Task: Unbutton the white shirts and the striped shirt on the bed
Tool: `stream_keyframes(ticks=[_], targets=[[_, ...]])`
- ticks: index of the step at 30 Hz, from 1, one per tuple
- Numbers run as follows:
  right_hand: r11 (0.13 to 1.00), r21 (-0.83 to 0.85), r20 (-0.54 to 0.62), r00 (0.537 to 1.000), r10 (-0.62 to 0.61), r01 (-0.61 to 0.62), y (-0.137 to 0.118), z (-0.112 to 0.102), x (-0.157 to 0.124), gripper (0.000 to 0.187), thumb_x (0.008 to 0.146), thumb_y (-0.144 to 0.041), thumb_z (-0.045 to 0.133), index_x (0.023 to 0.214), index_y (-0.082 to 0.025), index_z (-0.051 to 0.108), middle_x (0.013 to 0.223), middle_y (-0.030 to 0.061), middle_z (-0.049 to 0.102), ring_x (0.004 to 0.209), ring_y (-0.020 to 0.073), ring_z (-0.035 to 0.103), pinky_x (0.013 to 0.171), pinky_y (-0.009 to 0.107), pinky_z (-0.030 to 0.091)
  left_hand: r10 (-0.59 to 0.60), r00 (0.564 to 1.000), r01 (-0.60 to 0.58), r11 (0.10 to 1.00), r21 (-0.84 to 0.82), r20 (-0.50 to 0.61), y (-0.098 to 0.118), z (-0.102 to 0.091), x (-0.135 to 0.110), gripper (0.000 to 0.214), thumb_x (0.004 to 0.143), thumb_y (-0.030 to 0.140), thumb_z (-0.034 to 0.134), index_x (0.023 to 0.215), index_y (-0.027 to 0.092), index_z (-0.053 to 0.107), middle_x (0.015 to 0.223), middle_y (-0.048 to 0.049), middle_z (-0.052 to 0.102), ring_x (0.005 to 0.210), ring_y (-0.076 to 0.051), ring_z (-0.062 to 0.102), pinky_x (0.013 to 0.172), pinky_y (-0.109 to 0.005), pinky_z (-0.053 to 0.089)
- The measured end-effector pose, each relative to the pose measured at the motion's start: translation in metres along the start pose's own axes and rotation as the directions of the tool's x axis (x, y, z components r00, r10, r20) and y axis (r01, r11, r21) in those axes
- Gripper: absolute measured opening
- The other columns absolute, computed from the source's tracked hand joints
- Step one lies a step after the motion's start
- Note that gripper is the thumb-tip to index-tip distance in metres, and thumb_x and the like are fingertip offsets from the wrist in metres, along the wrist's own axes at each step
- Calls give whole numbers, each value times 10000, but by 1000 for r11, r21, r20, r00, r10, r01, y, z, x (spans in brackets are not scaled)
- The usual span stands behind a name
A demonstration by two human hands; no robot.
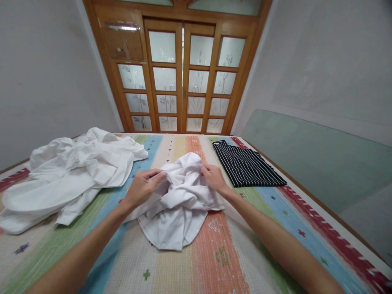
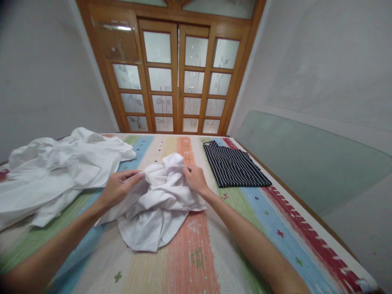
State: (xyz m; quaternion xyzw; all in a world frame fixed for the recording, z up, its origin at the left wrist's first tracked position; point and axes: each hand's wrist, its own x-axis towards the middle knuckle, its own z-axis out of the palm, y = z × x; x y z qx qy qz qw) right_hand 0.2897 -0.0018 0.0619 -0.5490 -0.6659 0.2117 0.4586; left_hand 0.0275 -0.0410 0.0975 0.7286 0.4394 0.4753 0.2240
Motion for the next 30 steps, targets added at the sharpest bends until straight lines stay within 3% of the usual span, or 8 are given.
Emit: stream_keyframes(ticks=[4,10,13,17,21,25,27,30], targets=[[894,447,-261,950,170,-37,-25,-29,37,232,773,-367,490,623,-195,527,531,-26,505,358,90,393,344,222,250,62,953,-32,994,104,-298,5,-20,6,207,804,395,660,808,208,747,802,-30,750,752,-209,674,705,-300,527],[763,614,-267,963,-38,200,-97,-26,49,336,893,-541,414,879,-227,533,689,2,605,505,118,587,410,195,399,343,765,-184,928,325,-545,35,-22,10,166,871,311,596,799,180,667,733,-7,629,703,-153,585,701,-270,476],[798,595,107,993,39,-95,-106,-10,33,465,897,-596,373,760,-194,563,644,37,617,442,128,566,347,208,356,314,876,-208,931,300,-366,30,-24,7,176,859,301,586,737,184,634,780,-20,603,764,-163,578,730,-277,470],[910,172,587,781,214,-378,-87,15,5,556,869,-605,434,538,-174,550,469,42,569,333,100,459,306,214,271,147,985,-135,983,127,-93,8,-26,-4,206,841,346,571,721,189,629,822,-41,648,809,-185,602,743,-287,473],[967,-79,616,751,239,-243,-62,33,-10,401,817,-439,607,526,-168,554,420,-9,527,347,78,411,354,208,298,12,989,-2,998,-65,145,-6,-32,-12,206,822,367,565,753,176,597,771,-31,638,745,-176,585,694,-275,460],[977,-74,669,716,199,-202,-53,43,-9,286,831,-226,528,554,-160,557,399,-43,486,352,69,395,378,189,291,-41,875,56,998,-18,483,-6,-38,-11,262,793,421,544,705,174,559,709,-2,588,690,-163,534,637,-257,420],[978,-37,679,713,175,-205,-53,45,-7,275,828,-180,497,560,-155,555,410,-46,492,356,63,398,376,180,285,-95,846,34,992,125,525,-1,-34,-10,314,837,460,495,752,175,593,727,-2,603,703,-171,539,661,-270,412],[965,70,690,711,135,-251,-58,46,-6,278,836,-156,459,566,-160,528,425,-57,491,332,51,356,349,179,253,-137,887,-16,945,325,442,8,-20,-11,387,892,507,445,835,177,638,810,-32,657,751,-195,563,704,-298,407]])
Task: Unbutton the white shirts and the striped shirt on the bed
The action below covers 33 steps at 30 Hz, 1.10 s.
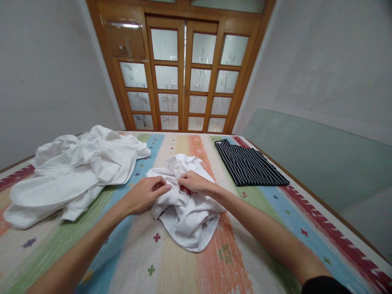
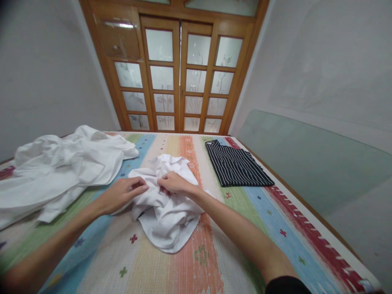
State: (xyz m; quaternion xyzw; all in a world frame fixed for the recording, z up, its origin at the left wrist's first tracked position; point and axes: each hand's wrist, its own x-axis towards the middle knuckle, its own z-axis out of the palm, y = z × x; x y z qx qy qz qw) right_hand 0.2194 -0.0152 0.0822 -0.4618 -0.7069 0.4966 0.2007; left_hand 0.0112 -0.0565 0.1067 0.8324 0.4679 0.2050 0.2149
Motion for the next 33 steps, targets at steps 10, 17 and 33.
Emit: stream_keyframes(ticks=[10,17,33], targets=[[950,193,-135,966,-223,246,-5,-4,-14,217,792,-203,507,577,-178,491,510,-64,522,367,47,391,357,174,290,70,993,-78,994,-81,-93,4,41,24,366,876,400,478,612,166,577,561,20,527,551,-125,439,536,-239,300],[941,277,-241,962,-126,193,17,6,-23,226,790,-246,525,575,-180,503,439,-75,445,341,51,330,352,186,238,64,987,-119,903,-412,-145,5,52,26,319,886,396,499,808,158,696,780,-32,701,721,-165,588,666,-255,447],[915,51,-242,894,-377,399,45,17,-13,257,834,-306,526,613,-178,502,547,-52,452,529,94,389,520,224,289,129,985,-146,978,-148,-117,3,51,20,313,913,301,427,682,169,591,640,-9,615,608,-147,530,603,-247,387]])
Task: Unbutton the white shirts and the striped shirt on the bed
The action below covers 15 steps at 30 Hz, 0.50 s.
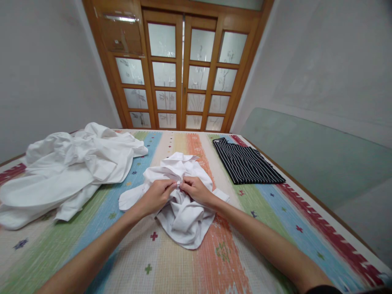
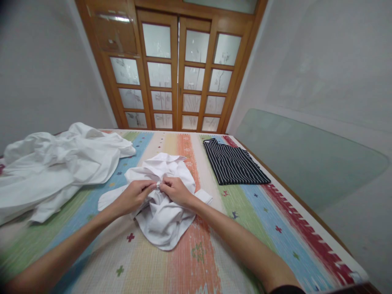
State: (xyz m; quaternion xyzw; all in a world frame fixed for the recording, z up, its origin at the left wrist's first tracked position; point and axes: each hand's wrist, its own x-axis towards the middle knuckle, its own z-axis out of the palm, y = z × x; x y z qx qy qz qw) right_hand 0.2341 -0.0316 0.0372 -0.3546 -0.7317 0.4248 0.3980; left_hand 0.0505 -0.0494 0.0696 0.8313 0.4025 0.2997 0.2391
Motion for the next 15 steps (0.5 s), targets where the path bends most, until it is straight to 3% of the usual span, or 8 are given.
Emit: stream_keyframes(ticks=[6,11,13,15], targets=[[998,-64,38,999,-12,15,4,1,0,260,858,-300,512,626,-185,483,563,-54,431,549,102,377,540,230,287,3,1000,-3,1000,13,22,-2,0,-4,323,927,295,391,676,176,556,642,-7,595,602,-143,510,622,-253,387],[985,-171,13,999,35,-32,15,8,7,259,810,-224,510,568,-195,425,554,-51,407,569,110,376,546,233,270,72,992,-69,997,-27,104,23,15,-8,316,943,299,371,700,185,537,694,-27,620,644,-158,547,637,-256,399],[976,-210,21,998,57,-51,19,6,9,248,784,-214,525,557,-195,427,545,-53,417,567,111,382,542,231,267,93,994,-92,996,-21,62,32,14,-8,293,943,294,379,731,187,552,723,-35,631,675,-166,565,661,-260,408],[967,-248,-77,996,43,-61,20,-6,11,249,777,-222,515,547,-196,424,531,-55,415,563,110,382,533,228,261,68,997,-68,998,1,-33,33,1,-9,289,933,314,406,717,191,553,697,-24,620,656,-162,555,649,-257,406]])
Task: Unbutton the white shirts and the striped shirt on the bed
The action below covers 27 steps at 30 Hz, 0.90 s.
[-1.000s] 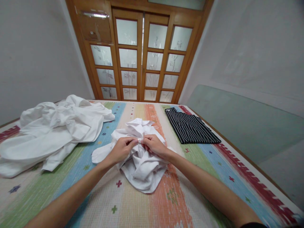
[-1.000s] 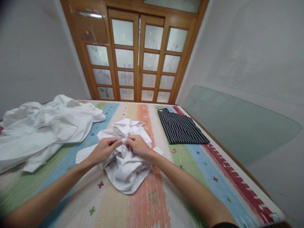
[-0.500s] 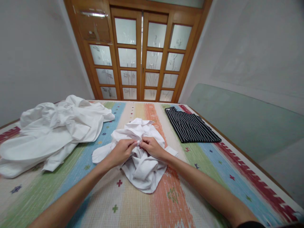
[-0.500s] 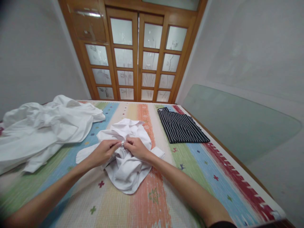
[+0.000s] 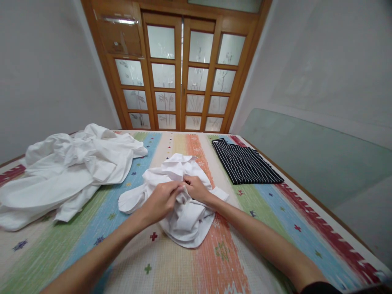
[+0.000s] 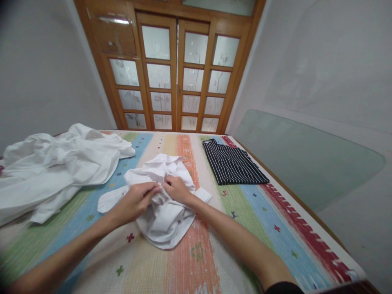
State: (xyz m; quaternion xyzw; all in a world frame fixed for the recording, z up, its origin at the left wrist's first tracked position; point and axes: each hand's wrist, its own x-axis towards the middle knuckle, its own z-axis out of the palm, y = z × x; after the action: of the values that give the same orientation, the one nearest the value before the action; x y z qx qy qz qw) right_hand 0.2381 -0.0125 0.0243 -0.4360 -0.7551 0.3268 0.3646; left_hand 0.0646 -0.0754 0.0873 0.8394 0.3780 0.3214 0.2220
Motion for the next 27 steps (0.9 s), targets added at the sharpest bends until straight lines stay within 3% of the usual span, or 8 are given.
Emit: stream_keyframes(ticks=[2,4,8,10,14,20,23,27], targets=[[1000,-9,-227,974,23,-26,4,-25,4,265,783,-245,487,533,-202,410,518,-52,407,550,109,378,510,226,251,-63,989,68,997,30,-132,-6,-23,-3,297,921,347,425,699,192,546,648,-1,589,603,-151,517,608,-249,396],[994,94,-517,851,98,-57,5,-60,11,259,786,-282,479,548,-211,407,518,-50,412,514,105,372,469,224,246,-149,932,178,982,60,-331,-16,-50,-9,311,904,390,433,692,190,542,596,20,530,566,-144,473,556,-240,371],[855,517,-720,561,408,43,1,-126,24,181,828,-308,428,668,-223,428,509,-68,408,374,85,329,368,217,205,-250,625,373,928,2,-739,-30,-92,-24,263,857,390,472,773,164,578,632,30,506,607,-133,456,541,-214,360],[762,646,-626,600,498,42,-2,-137,24,165,848,-306,400,731,-212,468,541,-48,483,355,77,354,354,207,221,-282,597,415,910,-11,-751,-34,-100,-30,268,834,402,490,793,159,594,660,25,532,637,-137,478,571,-216,383],[674,691,-204,826,526,-259,4,-110,14,291,884,-393,355,807,-183,541,643,15,610,402,92,466,360,195,289,-320,795,424,901,94,-515,-47,-96,-38,345,805,492,476,744,179,606,809,-27,642,820,-204,583,767,-284,467],[929,278,-42,963,265,-244,18,-48,0,404,787,-485,625,1046,-176,603,950,67,689,840,192,642,732,309,521,-385,901,419,891,174,-199,-74,-62,-51,702,704,634,619,1210,152,550,1271,-156,604,1138,-320,573,988,-451,439],[988,83,-36,990,133,-130,15,-34,-1,523,673,-454,759,1104,-193,621,1183,98,638,1137,252,561,976,381,435,-330,936,343,932,118,-121,-79,-47,-54,577,772,596,581,1167,175,579,1199,-132,656,1092,-302,611,951,-436,476],[975,-24,27,974,223,-223,4,-21,2,335,698,-326,714,1003,-201,656,1046,67,682,1065,261,589,907,375,460,-265,956,272,961,50,-123,-75,-36,-52,498,838,541,526,1184,188,582,1140,-100,679,1114,-282,608,977,-421,466]])
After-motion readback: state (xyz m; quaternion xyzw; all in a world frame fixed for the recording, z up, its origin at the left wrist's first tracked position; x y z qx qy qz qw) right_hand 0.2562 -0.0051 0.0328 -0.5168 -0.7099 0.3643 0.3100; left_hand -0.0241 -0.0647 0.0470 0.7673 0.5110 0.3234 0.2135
